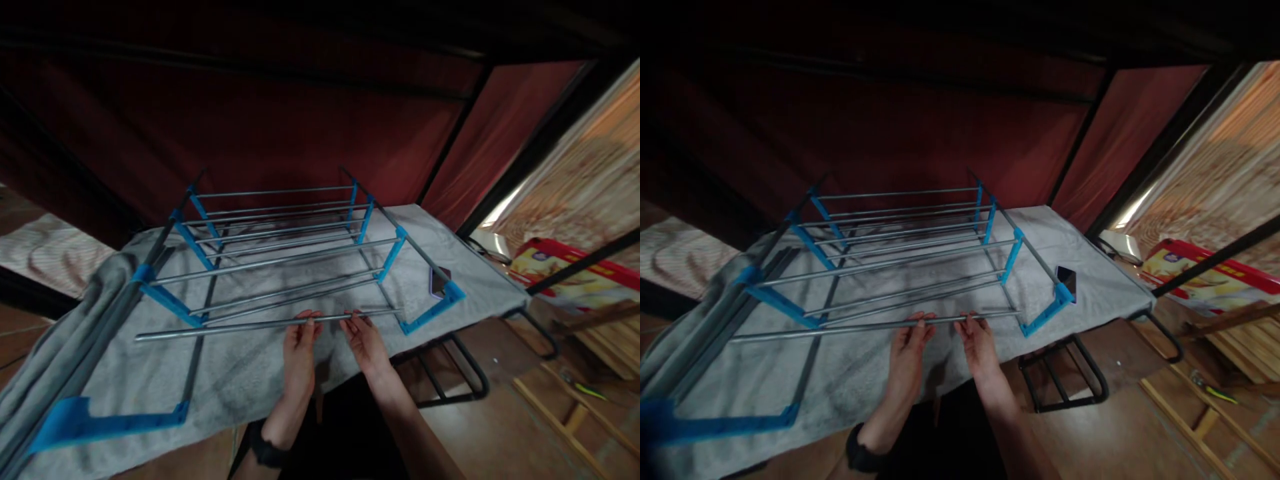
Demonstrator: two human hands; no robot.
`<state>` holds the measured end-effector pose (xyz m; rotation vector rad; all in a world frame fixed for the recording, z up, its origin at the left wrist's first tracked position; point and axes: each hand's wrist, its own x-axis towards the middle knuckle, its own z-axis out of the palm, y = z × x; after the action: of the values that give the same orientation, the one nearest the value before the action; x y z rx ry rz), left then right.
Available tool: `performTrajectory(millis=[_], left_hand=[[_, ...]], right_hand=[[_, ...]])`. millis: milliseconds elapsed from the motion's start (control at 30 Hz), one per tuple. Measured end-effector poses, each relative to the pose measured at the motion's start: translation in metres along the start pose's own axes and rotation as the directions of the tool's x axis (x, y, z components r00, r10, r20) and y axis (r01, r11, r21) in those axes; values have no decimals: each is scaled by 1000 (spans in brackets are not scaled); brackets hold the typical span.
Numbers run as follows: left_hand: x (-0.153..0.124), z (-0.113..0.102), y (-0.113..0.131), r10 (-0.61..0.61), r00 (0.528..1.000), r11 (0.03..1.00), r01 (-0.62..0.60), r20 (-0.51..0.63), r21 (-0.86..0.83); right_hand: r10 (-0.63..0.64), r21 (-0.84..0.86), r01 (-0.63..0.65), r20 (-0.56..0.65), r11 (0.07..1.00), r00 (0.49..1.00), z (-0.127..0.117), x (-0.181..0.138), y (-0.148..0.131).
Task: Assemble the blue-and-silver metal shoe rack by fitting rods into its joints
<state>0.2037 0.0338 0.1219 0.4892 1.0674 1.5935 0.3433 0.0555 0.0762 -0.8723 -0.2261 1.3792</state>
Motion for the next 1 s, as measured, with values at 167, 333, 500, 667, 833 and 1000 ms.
performTrajectory(millis=[167, 333, 500, 667, 833, 1000], left_hand=[[-15, 28, 11, 101, 982, 986, -121, 162, 115], [-21, 38, 33, 249, 923, 889, -338, 293, 309], [-14, 32, 73, 436, 727, 508, -686, 531, 521], [-12, 27, 92, 416, 562, 144, -817, 715, 558], [-10, 14, 69, 336, 534, 64, -835, 776, 547], [6, -17, 45, 202, 578, 86, -815, 791, 573]], right_hand=[[14, 60, -22, 126, 998, 992, 24, -24, -7], [179, 2, -185, 242, 983, 954, 40, -46, -27], [378, -160, -342, 386, 926, 842, 39, -68, -41], [256, -187, -208, 283, 960, 925, 31, -72, -51], [-7, -184, 36, 158, 982, 987, 34, -68, -72], [-165, -137, 182, 128, 974, 978, 41, -61, -90]])
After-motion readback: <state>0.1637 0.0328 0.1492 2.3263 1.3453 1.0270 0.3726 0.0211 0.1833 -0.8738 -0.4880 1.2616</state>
